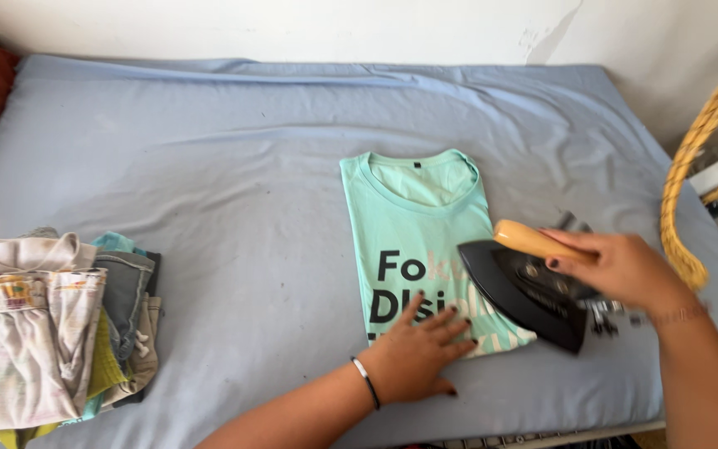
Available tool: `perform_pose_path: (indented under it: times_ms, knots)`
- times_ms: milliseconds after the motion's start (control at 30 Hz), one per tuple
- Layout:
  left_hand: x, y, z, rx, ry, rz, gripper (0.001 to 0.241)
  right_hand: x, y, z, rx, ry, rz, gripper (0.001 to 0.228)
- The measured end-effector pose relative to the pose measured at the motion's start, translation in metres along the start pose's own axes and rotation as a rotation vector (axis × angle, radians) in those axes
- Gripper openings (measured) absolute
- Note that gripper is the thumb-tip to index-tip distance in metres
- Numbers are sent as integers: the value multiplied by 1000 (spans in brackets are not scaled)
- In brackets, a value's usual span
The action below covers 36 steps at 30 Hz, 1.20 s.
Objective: The person irons a light green t-shirt and a dark blue patterned shirt on a bed. They use a black electric iron to smooth the fabric, folding the garments as they progress. The person handles the clothes one at a time, moving the iron back and forth over the surfaces.
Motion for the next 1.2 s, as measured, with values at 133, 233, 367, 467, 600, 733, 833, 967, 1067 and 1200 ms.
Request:
perform_pose_path:
  times_ms: [133, 233, 367, 467, 600, 733, 833, 967, 1067, 1200]
  knots:
    - [-11, 5, -12, -92, -21, 16, 79, 0, -35, -10, -35, 238, -186, 51]
    - [-16, 8, -16, -156, -45, -22, 83, 16, -47, -12, 197, 338, -255, 48]
    - [-19, 10, -18, -195, -42, 17, 91, 24, -52, 1, 177, 342, -232, 50]
    - [-26, 9, -19, -223, -32, 30, 92, 17, -52, 26, 353, 455, -125, 49]
    - [-47, 8, -11, -270, -48, -4, 87, -16, -51, 65, 68, 147, -44, 49]
    - [-61, 4, -8, -326, 169, -202, 64, -16, -45, 84, 305, 264, -207, 47]
    - [-60, 7, -4, -303, -96, -59, 82, -18, -31, 89, 85, 14, -225, 49]
    - [-41, 7, -4, -276, -224, 12, 88, -16, -19, 89, 193, 131, -107, 52]
    - [-31, 7, -9, -261, -188, 15, 90, -13, -18, 85, 436, 168, 17, 54]
    - [-29, 8, -15, -241, -189, 31, 88, -14, -29, 87, 544, -23, 71, 58]
Point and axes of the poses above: each hand's wrist, its own y-axis towards the middle knuckle, its own x-axis out of the back of the hand, z = x × y, the point moved 1 cm from there along y, towards the middle knuckle, and after that the axes turned 15 degrees about -x, right-handed, at the moved point
